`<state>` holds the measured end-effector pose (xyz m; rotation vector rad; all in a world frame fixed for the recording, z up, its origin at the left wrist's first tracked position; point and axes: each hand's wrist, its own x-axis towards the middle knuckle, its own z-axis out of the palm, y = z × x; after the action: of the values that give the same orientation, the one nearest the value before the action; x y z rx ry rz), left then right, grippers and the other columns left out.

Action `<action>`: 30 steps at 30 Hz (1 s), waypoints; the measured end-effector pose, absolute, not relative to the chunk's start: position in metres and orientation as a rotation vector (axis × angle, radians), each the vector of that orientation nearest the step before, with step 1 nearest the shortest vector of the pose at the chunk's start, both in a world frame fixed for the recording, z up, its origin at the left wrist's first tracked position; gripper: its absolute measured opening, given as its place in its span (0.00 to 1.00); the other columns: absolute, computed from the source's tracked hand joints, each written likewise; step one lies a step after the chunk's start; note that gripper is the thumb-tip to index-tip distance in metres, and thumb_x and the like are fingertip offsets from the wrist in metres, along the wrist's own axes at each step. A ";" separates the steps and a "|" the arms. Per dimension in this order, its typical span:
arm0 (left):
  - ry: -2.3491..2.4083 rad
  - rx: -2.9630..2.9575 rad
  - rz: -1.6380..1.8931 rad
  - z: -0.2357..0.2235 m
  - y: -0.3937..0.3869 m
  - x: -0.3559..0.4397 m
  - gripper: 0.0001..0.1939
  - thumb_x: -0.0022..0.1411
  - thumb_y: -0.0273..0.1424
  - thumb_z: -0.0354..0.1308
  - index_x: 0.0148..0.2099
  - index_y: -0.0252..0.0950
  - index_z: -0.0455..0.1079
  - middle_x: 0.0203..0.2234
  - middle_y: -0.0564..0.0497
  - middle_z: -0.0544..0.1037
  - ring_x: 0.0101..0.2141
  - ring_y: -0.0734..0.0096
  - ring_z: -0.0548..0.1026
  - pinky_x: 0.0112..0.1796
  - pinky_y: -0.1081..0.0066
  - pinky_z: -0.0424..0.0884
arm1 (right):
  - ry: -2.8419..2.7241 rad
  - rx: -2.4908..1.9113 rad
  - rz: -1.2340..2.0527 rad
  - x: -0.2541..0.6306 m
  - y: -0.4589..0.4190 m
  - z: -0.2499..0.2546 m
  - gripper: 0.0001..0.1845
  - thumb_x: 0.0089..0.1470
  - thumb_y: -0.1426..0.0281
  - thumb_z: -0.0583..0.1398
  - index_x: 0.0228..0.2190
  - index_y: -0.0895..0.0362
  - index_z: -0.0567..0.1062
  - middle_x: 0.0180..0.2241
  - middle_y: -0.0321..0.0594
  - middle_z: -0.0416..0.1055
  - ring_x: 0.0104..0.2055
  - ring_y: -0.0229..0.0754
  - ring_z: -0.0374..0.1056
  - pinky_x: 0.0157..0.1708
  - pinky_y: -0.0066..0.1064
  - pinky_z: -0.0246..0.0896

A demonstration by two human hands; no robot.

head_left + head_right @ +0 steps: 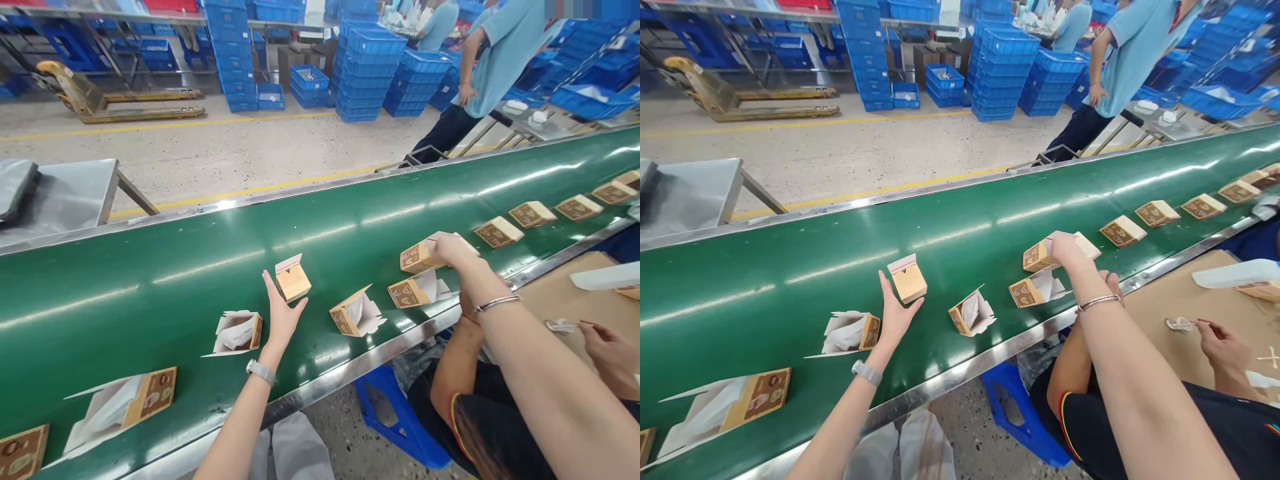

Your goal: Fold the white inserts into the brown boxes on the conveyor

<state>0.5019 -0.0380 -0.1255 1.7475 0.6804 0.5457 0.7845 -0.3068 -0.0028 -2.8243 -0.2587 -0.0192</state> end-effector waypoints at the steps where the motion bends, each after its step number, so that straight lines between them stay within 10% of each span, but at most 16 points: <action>1: 0.671 1.768 0.509 -0.122 -0.046 0.492 0.59 0.55 0.29 0.69 0.75 0.44 0.31 0.75 0.43 0.38 0.73 0.46 0.41 0.70 0.44 0.44 | -0.219 -2.854 0.015 0.786 -0.311 0.001 0.23 0.58 0.73 0.58 0.12 0.58 0.71 0.22 0.52 0.72 0.39 0.54 0.76 0.40 0.44 0.65; 4: 0.589 1.855 0.417 -0.106 -0.078 0.443 0.49 0.64 0.29 0.60 0.75 0.51 0.32 0.75 0.51 0.36 0.73 0.53 0.40 0.71 0.46 0.44 | -0.201 -2.901 0.030 0.780 -0.319 0.025 0.18 0.59 0.72 0.58 0.19 0.59 0.76 0.26 0.54 0.74 0.44 0.57 0.75 0.47 0.47 0.65; 9: 0.189 2.048 0.382 -0.070 -0.113 0.369 0.31 0.68 0.24 0.53 0.70 0.48 0.54 0.66 0.47 0.66 0.67 0.61 0.65 0.64 0.55 0.67 | -0.756 -2.843 -0.445 0.689 -0.304 0.097 0.19 0.67 0.68 0.48 0.41 0.54 0.78 0.41 0.52 0.76 0.57 0.59 0.67 0.58 0.50 0.63; 14: 0.160 2.157 0.669 -0.039 -0.100 0.381 0.36 0.61 0.27 0.66 0.66 0.50 0.57 0.73 0.44 0.48 0.71 0.47 0.52 0.64 0.40 0.60 | -1.151 -2.515 -0.492 0.546 -0.266 0.125 0.20 0.63 0.70 0.55 0.54 0.44 0.74 0.46 0.39 0.77 0.51 0.53 0.72 0.56 0.46 0.67; 23: 0.075 1.817 0.461 -0.123 -0.088 0.356 0.36 0.62 0.28 0.65 0.64 0.52 0.50 0.69 0.41 0.56 0.68 0.50 0.60 0.60 0.44 0.70 | -0.969 -1.968 -0.117 0.443 -0.256 0.020 0.35 0.49 0.76 0.67 0.55 0.36 0.71 0.54 0.32 0.76 0.49 0.47 0.77 0.47 0.42 0.79; 30: -0.043 1.891 0.301 -0.157 -0.078 0.358 0.32 0.62 0.28 0.65 0.63 0.56 0.59 0.70 0.46 0.56 0.70 0.49 0.56 0.65 0.40 0.60 | -0.215 -1.734 0.369 0.420 -0.263 -0.117 0.38 0.48 0.64 0.71 0.59 0.50 0.66 0.59 0.52 0.70 0.59 0.57 0.71 0.53 0.50 0.73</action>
<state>0.3578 -0.0785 -0.1569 1.8908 -0.0434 0.3015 0.4199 -0.2626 -0.1169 -1.7341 -0.2154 0.3690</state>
